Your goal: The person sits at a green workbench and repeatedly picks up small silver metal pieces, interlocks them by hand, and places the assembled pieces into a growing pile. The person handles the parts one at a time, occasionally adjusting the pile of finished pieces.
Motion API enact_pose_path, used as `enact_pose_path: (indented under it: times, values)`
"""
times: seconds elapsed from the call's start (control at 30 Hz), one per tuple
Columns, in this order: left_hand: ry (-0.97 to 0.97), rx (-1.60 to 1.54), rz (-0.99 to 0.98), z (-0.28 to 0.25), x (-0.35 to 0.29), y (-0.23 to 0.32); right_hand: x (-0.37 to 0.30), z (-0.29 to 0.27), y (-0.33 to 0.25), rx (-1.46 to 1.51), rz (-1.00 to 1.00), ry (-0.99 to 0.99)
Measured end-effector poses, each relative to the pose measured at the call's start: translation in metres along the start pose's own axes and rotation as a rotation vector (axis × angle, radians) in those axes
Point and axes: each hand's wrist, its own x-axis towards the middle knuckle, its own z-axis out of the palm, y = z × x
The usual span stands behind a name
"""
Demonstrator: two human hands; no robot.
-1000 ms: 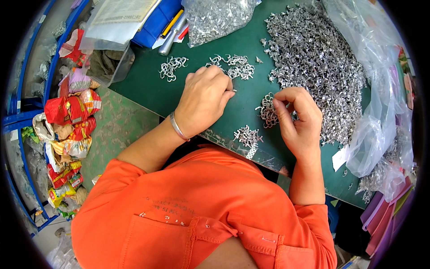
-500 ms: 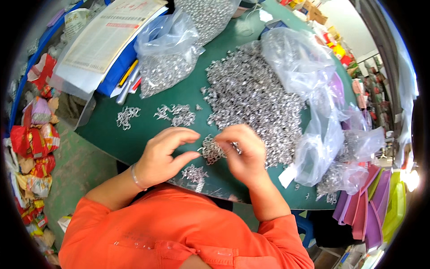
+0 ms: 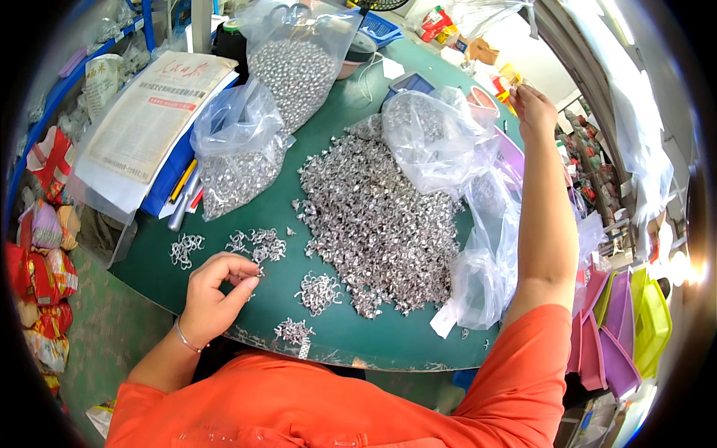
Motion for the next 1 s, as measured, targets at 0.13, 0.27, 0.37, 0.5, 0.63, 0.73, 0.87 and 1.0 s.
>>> enact_pose_path:
  times: [0.13,0.27,0.37,0.5,0.63,0.73,0.87,1.0]
  values:
    - [0.017,-0.012,-0.046,-0.006,-0.004,0.001,0.037,0.005,0.011,0.193,0.093,-0.01]
    - [0.079,0.104,-0.063,-0.025,-0.004,-0.012,0.07,0.0,0.042,-0.229,-0.056,-0.21]
    - [0.083,0.176,-0.12,-0.036,0.002,-0.006,-0.038,0.024,-0.01,-0.241,-0.568,-0.273]
    - [0.056,0.359,-0.01,-0.036,0.01,-0.007,-0.218,0.055,-0.044,-0.099,-0.617,-0.424]
    - [0.035,0.577,0.205,-0.021,0.012,-0.028,-0.335,0.089,-0.007,-0.269,-0.657,-1.086]
    - [-0.009,0.65,0.278,-0.006,0.018,-0.033,-0.371,0.101,0.039,-0.408,-0.518,-1.071]
    - [-0.029,0.47,0.214,-0.006,0.015,-0.035,-0.383,0.108,0.056,-0.384,-0.363,-1.132]
    - [-0.032,0.501,0.142,-0.011,0.01,-0.026,-0.382,0.109,0.06,-0.414,-0.376,-1.103]
